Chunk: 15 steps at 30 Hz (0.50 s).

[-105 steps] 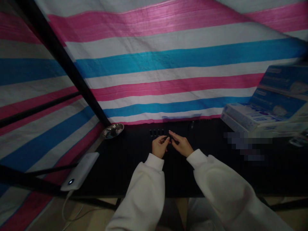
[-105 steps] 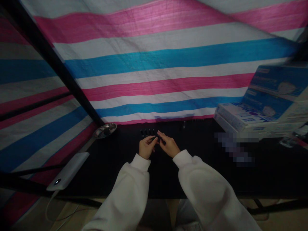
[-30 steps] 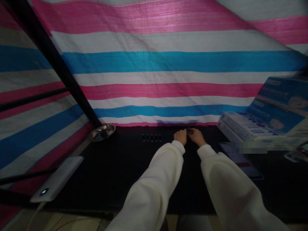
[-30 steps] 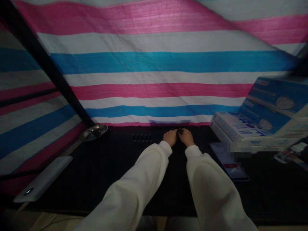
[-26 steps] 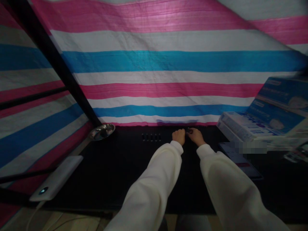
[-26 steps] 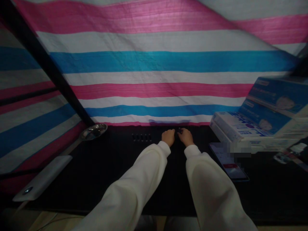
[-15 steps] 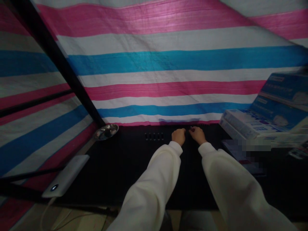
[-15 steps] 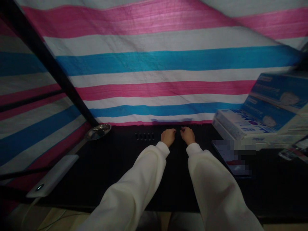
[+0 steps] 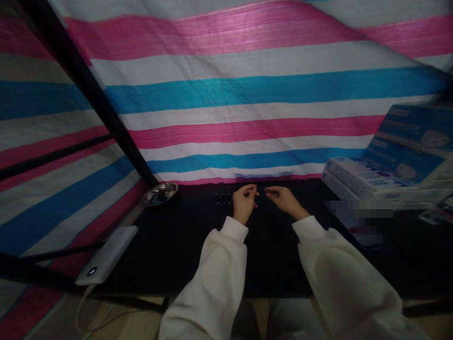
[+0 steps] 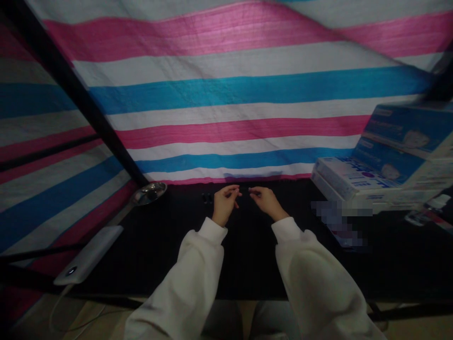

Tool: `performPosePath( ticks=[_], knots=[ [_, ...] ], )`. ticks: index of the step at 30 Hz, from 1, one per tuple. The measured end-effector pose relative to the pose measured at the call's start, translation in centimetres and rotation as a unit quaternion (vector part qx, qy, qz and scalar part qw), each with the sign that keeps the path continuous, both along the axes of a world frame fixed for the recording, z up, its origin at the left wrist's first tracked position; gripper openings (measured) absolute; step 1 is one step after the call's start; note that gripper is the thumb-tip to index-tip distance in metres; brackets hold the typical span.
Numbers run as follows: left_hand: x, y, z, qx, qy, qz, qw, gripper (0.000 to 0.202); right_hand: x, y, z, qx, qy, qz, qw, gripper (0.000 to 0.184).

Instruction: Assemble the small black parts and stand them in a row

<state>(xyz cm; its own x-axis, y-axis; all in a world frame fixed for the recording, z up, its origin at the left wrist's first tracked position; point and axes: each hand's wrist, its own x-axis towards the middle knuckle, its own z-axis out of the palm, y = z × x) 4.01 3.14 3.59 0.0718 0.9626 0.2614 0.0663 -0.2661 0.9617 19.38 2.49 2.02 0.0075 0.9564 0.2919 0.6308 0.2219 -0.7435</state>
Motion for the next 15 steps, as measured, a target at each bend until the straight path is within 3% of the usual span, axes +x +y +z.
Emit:
performPosePath(
  ticks=[7,15],
  knots=[
    [-2.0,-1.7,0.8,-0.033,-0.033,-0.019,0.999,0.036,-2.2,-1.2,0.9,0.002,-0.031,0.051,0.998,0.025],
    [-3.7,-2.6,0.0,-0.01,-0.017,-0.025,0.999,0.035,-2.8,-2.7,1.7,0.012,-0.156,0.052,0.986,0.028]
  ],
)
